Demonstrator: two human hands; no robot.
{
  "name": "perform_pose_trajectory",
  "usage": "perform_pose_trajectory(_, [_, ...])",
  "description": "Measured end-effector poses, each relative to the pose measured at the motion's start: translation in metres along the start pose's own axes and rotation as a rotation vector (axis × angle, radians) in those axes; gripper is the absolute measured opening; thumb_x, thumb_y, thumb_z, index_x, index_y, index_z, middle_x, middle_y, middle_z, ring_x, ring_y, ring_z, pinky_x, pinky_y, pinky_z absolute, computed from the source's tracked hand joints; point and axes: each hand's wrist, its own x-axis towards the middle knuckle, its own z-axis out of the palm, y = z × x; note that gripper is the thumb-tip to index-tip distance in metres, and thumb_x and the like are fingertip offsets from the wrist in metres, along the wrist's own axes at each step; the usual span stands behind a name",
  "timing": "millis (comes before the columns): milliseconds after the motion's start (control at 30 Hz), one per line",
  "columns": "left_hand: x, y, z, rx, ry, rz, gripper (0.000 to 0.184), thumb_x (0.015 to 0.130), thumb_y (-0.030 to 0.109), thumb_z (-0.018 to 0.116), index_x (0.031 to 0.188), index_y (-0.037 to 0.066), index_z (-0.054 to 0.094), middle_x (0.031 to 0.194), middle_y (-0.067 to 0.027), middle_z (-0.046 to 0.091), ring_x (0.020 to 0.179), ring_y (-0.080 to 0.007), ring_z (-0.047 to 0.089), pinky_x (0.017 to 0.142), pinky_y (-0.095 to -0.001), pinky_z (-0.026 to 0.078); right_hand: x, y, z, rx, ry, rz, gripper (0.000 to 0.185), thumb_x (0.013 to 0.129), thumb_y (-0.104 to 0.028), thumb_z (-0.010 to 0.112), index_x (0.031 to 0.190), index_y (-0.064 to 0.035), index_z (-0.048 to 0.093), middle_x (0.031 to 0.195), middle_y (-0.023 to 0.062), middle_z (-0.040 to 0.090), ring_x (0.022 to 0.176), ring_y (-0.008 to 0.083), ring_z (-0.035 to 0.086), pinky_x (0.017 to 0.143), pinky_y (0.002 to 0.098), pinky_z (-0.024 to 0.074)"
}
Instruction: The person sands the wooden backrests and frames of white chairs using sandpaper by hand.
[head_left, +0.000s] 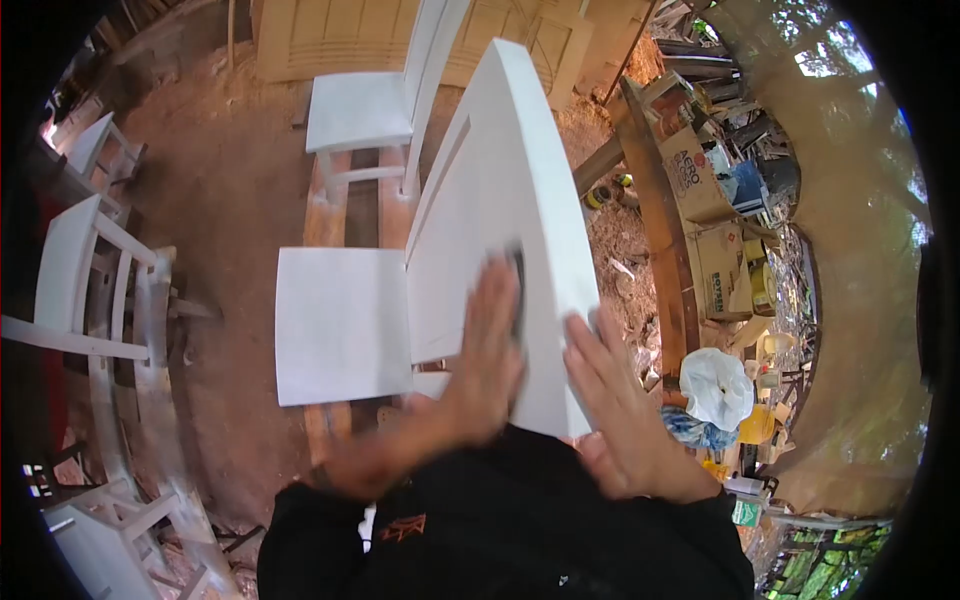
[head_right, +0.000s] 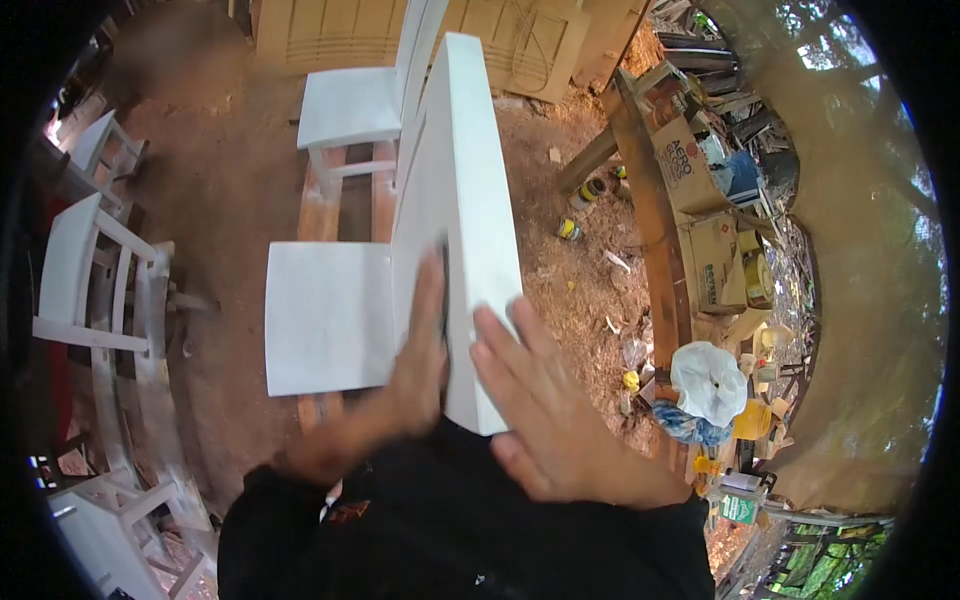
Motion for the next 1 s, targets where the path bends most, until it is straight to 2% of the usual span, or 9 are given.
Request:
perform_pose_trajectory(133, [0.09,-0.06,-0.015,-0.024,0.136,-0.214,0.061,0.101,0.033,0.026,0.147,-0.003,0.01,0.154,-0.0233,0.007,0.144,-0.0336,0.007,0.115,-0.0453,0.005,-0.035,-0.006,0.007,-0.154,-0.007,-0.116,0.061,0.091,-0.032,0.049,0.139,0.0016,0.035,0.146,0.0234,0.033,0.138,0.0408,0.027,0.113,0.0509,0.0168])
perform_pose_trajectory(267, [0.02,-0.003,0.004,0.039,0.069,0.018,0.062,0.099,0.027,0.029,0.146,-0.007,0.009,0.154,-0.0248,0.007,0.143,-0.039,0.004,0.115,-0.0477,0.002,-0.046,0.013,0.008,-0.245,0.019,-0.318,0.066,0.089,-0.043,0.051,0.139,-0.001,0.037,0.145,0.0203,0.037,0.137,0.0356,0.032,0.113,0.0511,0.0166])
perform_pose_trajectory(333, [-0.033,0.032,0.018,-0.054,-0.003,0.193,0.068,0.094,0.029,0.036,0.147,-0.004,0.009,0.153,-0.0271,0.005,0.142,-0.0453,0.0,0.113,-0.0537,0.0,-0.035,0.021,0.002,-0.24,0.001,-0.156,0.069,0.09,-0.048,0.049,0.14,-0.0019,0.036,0.147,0.0195,0.034,0.138,0.0371,0.028,0.113,0.0509,0.0155])
perform_pose_trajectory(400, [-0.037,0.021,0.017,-0.013,-0.042,0.293,0.068,0.094,0.029,0.035,0.149,-0.001,0.008,0.153,-0.0276,0.004,0.142,-0.0443,0.0,0.113,-0.0531,0.0,-0.019,0.031,-0.009,-0.234,0.017,-0.045,0.072,0.091,-0.052,0.046,0.143,-0.0023,0.033,0.149,0.0197,0.03,0.14,0.0384,0.024,0.113,0.0507,0.0137])
perform_pose_trajectory(533, [0.066,-0.039,-0.012,-0.065,0.061,-0.108,0.061,0.099,0.028,0.03,0.148,-0.001,0.009,0.155,-0.0223,0.005,0.144,-0.0368,0.004,0.115,-0.0479,0.003,0.018,0.041,-0.021,0.074,0.048,-0.065,0.078,0.093,-0.056,0.036,0.146,-0.0003,0.024,0.152,0.022,0.019,0.142,0.04,0.013,0.114,0.0491,0.0095])
perform_pose_trajectory(633, [0.069,-0.019,-0.008,-0.03,0.117,-0.3,0.059,0.101,0.026,0.029,0.148,-0.001,0.007,0.156,-0.0203,0.003,0.144,-0.0342,0.004,0.115,-0.0457,0.005,0.043,0.05,-0.024,0.156,-0.017,-0.046,0.076,0.096,-0.053,0.032,0.146,0.0029,0.02,0.153,0.0234,0.014,0.143,0.0401,0.008,0.115,0.0464,0.0078])
perform_pose_trajectory(767, [-0.04,0.032,0.016,-0.087,-0.012,0.197,0.072,0.092,0.027,0.043,0.149,0.001,0.007,0.155,-0.0222,0.002,0.144,-0.0393,-0.002,0.112,-0.0538,-0.002,0.11,0.081,-0.04,-0.06,-0.04,0.001,0.063,0.099,-0.037,0.031,0.145,0.0046,0.021,0.154,0.0243,0.01,0.143,0.04,0.007,0.115,0.0455,0.0082])
perform_pose_trajectory(900, [0.045,-0.022,-0.01,-0.014,0.028,-0.055,0.072,0.094,0.032,0.042,0.15,0.004,0.007,0.155,-0.0216,0.002,0.142,-0.0439,-0.002,0.112,-0.0561,0.0,0.201,0.165,-0.036,-0.174,0.076,-0.18,0.045,0.1,-0.021,0.033,0.139,0.0003,0.035,0.151,0.025,0.019,0.141,0.0402,0.016,0.116,0.043,0.0137])
perform_pose_trajectory(1000, [0.047,-0.016,-0.008,0.062,0.049,-0.14,0.073,0.093,0.032,0.044,0.15,0.004,0.006,0.155,-0.0219,0.003,0.142,-0.0438,0.0,0.111,-0.0581,0.0,0.236,0.183,-0.028,-0.112,0.176,-0.001,0.047,0.099,-0.025,0.035,0.138,0.0019,0.037,0.15,0.0244,0.022,0.141,0.0361,0.019,0.116,0.0382,0.0151])
